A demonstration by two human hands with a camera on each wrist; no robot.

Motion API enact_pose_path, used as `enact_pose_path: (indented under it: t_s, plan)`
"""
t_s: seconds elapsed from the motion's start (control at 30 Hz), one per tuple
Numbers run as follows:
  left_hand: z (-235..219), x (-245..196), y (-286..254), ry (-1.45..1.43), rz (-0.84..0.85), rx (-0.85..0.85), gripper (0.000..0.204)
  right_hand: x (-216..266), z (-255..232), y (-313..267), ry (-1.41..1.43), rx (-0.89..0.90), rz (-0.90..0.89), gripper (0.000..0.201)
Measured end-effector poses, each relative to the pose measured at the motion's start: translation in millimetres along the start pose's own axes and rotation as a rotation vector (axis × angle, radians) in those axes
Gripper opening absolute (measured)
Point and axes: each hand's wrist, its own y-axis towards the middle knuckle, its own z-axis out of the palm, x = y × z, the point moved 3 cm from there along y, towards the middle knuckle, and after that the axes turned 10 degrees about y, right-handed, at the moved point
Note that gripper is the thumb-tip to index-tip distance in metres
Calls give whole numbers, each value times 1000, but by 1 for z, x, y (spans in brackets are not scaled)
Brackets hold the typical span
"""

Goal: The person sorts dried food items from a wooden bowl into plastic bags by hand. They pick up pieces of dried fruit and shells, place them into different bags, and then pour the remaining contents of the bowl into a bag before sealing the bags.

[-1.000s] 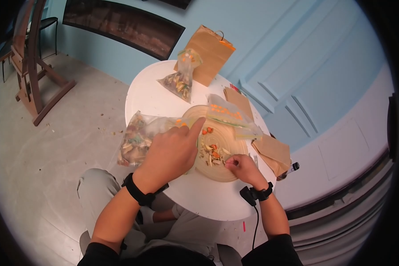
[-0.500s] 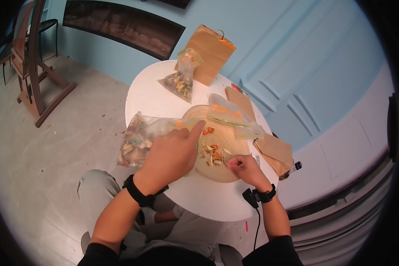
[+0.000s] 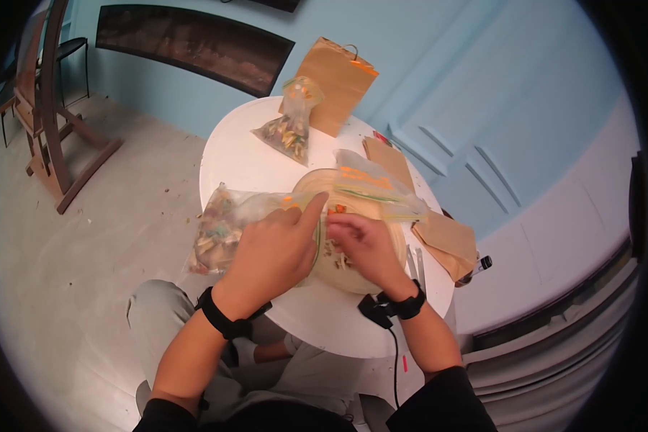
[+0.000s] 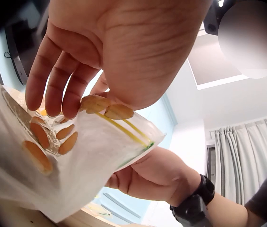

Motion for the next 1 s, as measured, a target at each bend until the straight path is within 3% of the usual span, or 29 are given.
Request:
enact_pose_path:
  t_s: [0.07, 0.17, 0.27, 0.37, 0.47, 0.77, 0.87, 1.0]
  plan:
    - [-3, 4, -1, 0, -15, -2, 63, -9, -26, -3, -4, -101, 65, 26]
    - [-3, 8, -1, -5, -27, -8, 63, -34, -58, -13, -315, 64, 90, 28]
    - [-1, 7, -1, -1, -21, -12, 63, -45, -56, -31, -499, 110, -79, 27]
    - [1, 2, 1, 26, -13, 5, 63, -44, -53, -35, -532, 90, -49, 27]
    - [1, 0, 1, 41, -12, 20, 63, -38, -51, -33, -490, 100, 82, 26]
    - [4, -3, 0, 54, 8, 17, 63, -50, -58, -33, -48, -81, 82, 27]
    - [7, -5, 0, 50, 15, 28, 63, -41, -52, -32, -31, -162, 131, 28]
    - [7, -7, -1, 48, 12, 41, 63, -30, -41, -29, -64, -144, 109, 27]
